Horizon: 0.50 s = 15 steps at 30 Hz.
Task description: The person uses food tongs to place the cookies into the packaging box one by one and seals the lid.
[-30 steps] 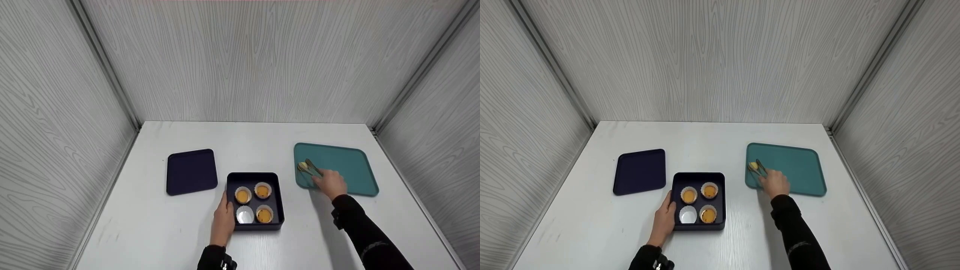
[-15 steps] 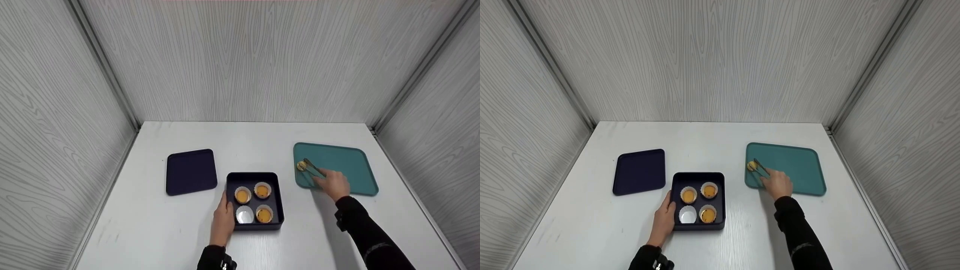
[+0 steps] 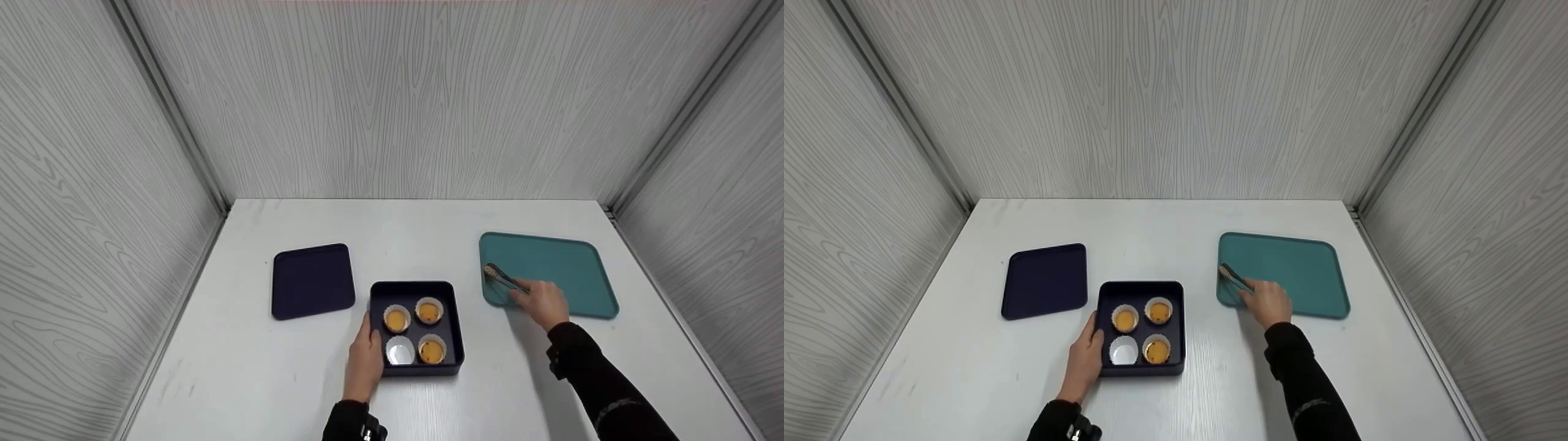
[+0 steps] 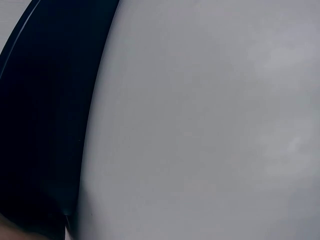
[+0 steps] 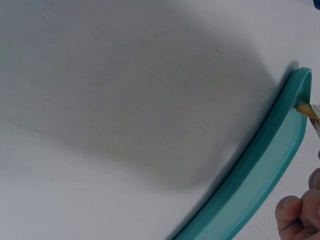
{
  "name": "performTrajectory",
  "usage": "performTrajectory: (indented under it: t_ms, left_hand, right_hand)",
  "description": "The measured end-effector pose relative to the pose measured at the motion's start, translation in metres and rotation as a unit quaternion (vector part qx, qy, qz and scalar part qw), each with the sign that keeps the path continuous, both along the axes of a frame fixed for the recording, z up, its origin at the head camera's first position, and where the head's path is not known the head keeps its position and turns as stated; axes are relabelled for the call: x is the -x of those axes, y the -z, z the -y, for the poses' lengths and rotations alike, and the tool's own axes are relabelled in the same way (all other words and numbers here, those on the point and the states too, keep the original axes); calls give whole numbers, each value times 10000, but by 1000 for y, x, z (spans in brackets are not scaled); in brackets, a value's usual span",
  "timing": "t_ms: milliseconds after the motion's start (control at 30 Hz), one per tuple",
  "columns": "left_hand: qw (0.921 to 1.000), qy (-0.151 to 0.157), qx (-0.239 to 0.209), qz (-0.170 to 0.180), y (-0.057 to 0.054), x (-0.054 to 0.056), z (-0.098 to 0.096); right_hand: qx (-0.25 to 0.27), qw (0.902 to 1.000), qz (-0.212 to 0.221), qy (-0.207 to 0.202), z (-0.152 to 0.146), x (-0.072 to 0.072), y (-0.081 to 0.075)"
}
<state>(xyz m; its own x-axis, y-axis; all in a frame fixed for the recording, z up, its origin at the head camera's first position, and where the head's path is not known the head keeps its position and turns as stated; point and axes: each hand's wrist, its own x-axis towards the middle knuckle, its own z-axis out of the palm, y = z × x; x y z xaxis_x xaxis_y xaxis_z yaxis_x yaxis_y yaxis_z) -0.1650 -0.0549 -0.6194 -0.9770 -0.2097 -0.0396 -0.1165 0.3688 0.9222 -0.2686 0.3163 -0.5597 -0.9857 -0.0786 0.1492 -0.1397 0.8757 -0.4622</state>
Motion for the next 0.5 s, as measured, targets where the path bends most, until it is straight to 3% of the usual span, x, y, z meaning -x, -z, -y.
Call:
performTrajectory:
  t_ms: [500]
  left_hand:
    - [10000,16,25,-16,0,-1,0]
  right_hand:
    - [-44,9996,-243,-118,1,0,0]
